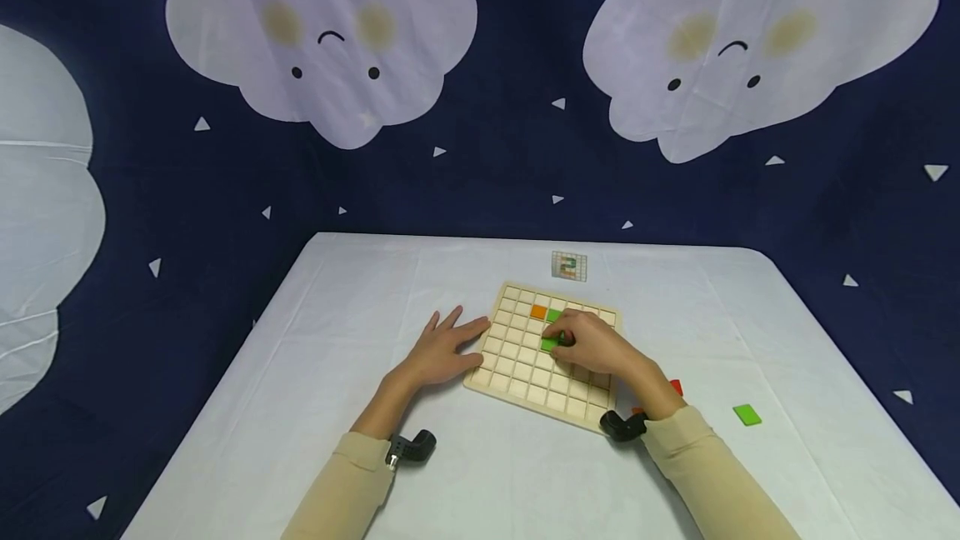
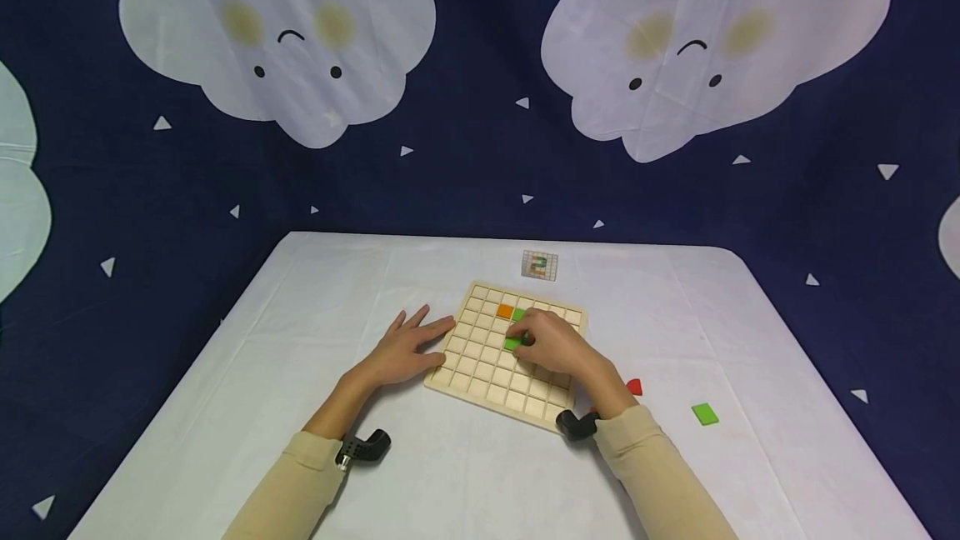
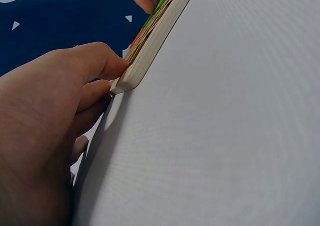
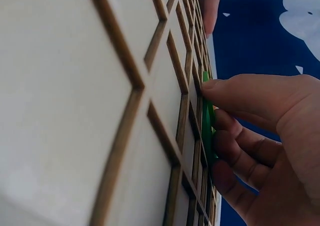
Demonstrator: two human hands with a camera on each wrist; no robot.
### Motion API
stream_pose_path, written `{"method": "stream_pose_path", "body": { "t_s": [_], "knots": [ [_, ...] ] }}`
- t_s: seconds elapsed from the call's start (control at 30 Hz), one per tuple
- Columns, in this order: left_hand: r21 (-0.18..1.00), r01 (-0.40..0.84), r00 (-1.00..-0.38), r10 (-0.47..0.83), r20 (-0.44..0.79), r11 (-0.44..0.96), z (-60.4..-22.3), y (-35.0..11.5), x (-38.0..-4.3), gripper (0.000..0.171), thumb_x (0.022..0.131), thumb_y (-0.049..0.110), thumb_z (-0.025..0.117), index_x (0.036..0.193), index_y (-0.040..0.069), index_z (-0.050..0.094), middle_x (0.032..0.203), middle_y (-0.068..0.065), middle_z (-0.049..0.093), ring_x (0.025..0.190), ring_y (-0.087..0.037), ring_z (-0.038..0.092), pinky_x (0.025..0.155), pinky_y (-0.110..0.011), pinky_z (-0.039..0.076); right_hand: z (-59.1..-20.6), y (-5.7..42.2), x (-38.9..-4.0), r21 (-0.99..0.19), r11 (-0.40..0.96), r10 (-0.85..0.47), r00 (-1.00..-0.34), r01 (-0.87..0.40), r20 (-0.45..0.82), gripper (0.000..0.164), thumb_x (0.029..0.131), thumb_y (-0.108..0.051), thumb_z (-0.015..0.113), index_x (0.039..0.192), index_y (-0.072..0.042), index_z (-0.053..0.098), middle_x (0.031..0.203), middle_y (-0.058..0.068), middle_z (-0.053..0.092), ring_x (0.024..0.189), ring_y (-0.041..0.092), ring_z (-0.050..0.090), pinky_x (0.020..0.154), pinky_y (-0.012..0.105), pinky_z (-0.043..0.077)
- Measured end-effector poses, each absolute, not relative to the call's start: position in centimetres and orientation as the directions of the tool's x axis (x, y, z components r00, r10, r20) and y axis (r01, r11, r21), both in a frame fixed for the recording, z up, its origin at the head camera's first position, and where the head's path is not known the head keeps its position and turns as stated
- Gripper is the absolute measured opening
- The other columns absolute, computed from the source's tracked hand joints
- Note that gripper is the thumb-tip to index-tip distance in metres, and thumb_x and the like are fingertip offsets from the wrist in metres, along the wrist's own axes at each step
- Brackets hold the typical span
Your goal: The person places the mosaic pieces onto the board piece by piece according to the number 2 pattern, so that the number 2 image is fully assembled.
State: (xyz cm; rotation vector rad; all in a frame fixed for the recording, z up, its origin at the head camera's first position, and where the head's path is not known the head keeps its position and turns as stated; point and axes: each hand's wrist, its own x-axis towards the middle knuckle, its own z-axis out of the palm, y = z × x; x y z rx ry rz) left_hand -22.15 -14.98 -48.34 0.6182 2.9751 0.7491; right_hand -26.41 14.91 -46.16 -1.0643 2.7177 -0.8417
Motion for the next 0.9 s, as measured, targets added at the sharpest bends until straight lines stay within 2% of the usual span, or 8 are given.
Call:
{"method": "stream_pose_path", "body": {
  "t_s": [0.57, 0.9],
  "knots": [
    [0.458, 0.38, -0.919, 0.387, 0.083, 0.804, -48.1, -15.1, -22.1, 0.061, 0.089, 0.043, 0.059, 0.145, 0.025, 0.045, 0.147, 0.012, 0.04, 0.144, -0.024, 0.015, 0.115, -0.048, -0.002, -46.3, 15.0, -26.6, -0.538, 0.603, -0.655, -0.751, -0.588, 0.086, 0.031, 0.083, -0.019, 0.076, 0.113, -0.013, 0.071, 0.097, -0.007, 0.061, 0.073, 0.009, 0.051, 0.062, 0.028, 0.046],
    [0.458, 0.38, -0.918, 0.388, 0.081, 0.804, -48.3, -15.2, -22.1, 0.061, 0.089, 0.043, 0.059, 0.145, 0.025, 0.044, 0.147, 0.011, 0.04, 0.144, -0.024, 0.015, 0.115, -0.048, -0.001, -45.8, 15.7, -25.4, -0.519, 0.61, -0.643, -0.757, -0.598, 0.116, 0.035, 0.081, -0.024, 0.076, 0.114, -0.011, 0.07, 0.096, -0.001, 0.061, 0.078, 0.018, 0.052, 0.065, 0.03, 0.045]
  ]
}}
